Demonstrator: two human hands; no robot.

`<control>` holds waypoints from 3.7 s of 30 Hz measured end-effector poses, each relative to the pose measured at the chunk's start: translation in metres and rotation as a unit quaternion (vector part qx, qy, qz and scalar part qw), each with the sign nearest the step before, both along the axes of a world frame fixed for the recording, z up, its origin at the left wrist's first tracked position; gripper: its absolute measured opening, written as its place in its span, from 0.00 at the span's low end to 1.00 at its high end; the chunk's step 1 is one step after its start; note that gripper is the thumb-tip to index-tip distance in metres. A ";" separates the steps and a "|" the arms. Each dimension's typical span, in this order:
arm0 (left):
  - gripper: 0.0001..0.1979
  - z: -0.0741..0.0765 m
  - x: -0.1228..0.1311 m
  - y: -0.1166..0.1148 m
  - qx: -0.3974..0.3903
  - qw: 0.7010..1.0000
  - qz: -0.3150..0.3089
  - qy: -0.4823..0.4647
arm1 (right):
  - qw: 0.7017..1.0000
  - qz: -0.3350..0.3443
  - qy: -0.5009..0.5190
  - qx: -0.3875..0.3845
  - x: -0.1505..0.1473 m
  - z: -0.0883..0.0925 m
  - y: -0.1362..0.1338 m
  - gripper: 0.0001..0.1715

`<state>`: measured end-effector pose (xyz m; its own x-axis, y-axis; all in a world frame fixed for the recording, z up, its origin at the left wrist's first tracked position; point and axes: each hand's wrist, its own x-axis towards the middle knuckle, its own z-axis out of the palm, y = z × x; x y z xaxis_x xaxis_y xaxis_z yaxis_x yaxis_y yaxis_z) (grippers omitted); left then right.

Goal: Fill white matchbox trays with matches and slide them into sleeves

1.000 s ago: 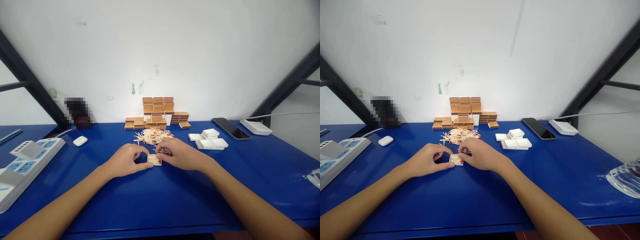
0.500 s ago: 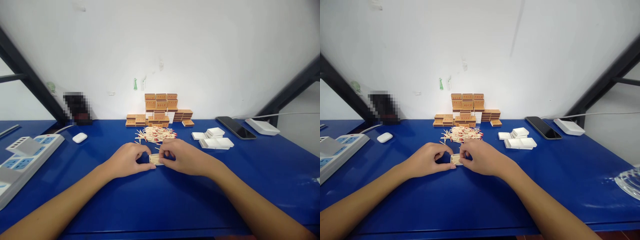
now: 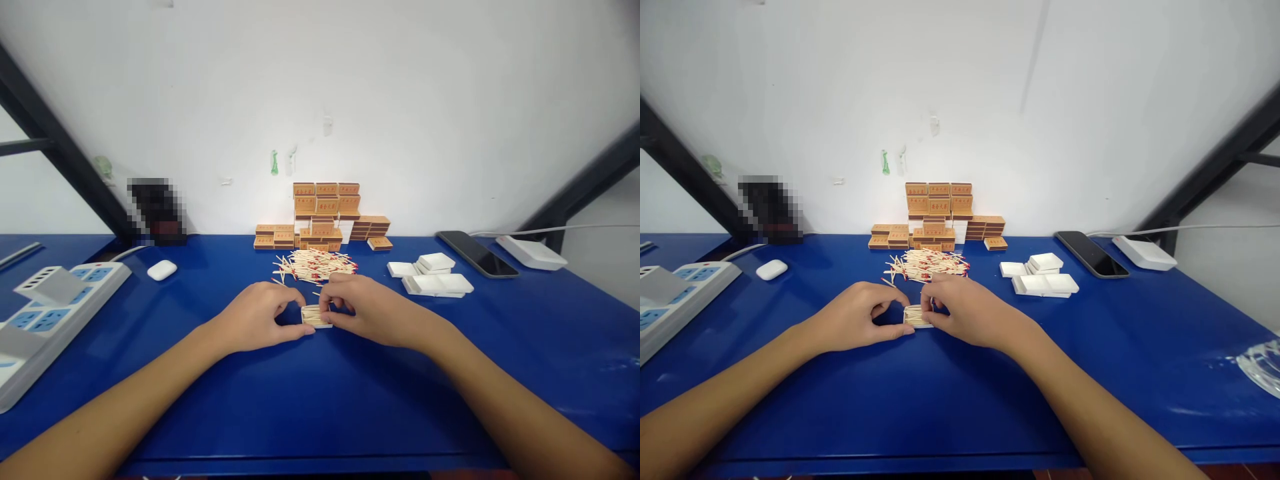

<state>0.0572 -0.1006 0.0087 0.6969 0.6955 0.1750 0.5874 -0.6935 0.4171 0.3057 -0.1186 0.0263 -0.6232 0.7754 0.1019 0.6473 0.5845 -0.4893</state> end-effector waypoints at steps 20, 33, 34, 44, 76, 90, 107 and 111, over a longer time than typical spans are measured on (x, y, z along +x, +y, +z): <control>0.18 -0.001 -0.001 -0.001 0.010 1.000 -0.002 0.007 | 1.000 0.002 0.010 -0.016 -0.003 -0.003 0.000 0.05; 0.17 -0.001 -0.001 -0.001 0.001 1.000 0.001 0.011 | 1.000 -0.001 0.004 -0.014 -0.006 -0.006 -0.001 0.04; 0.17 -0.001 -0.001 -0.001 0.003 1.000 0.000 0.011 | 1.000 -0.001 0.003 -0.016 -0.006 -0.005 -0.001 0.04; 0.17 -0.001 0.000 -0.001 -0.002 1.000 0.002 0.013 | 1.000 -0.020 0.018 0.014 -0.015 -0.010 -0.002 0.05; 0.18 -0.001 0.002 -0.003 -0.002 1.000 0.001 0.022 | 0.993 -0.114 0.030 0.027 -0.006 0.000 0.006 0.12; 0.15 0.000 0.001 -0.003 0.013 1.000 -0.011 0.010 | 0.999 0.013 0.038 0.013 -0.009 -0.004 -0.002 0.07; 0.16 -0.002 0.000 -0.004 0.021 1.000 -0.015 0.010 | 0.999 -0.003 0.044 0.003 -0.018 -0.009 0.000 0.05; 0.15 -0.001 0.000 -0.004 0.017 1.000 -0.012 0.014 | 0.999 -0.006 0.033 0.010 -0.017 -0.007 -0.001 0.06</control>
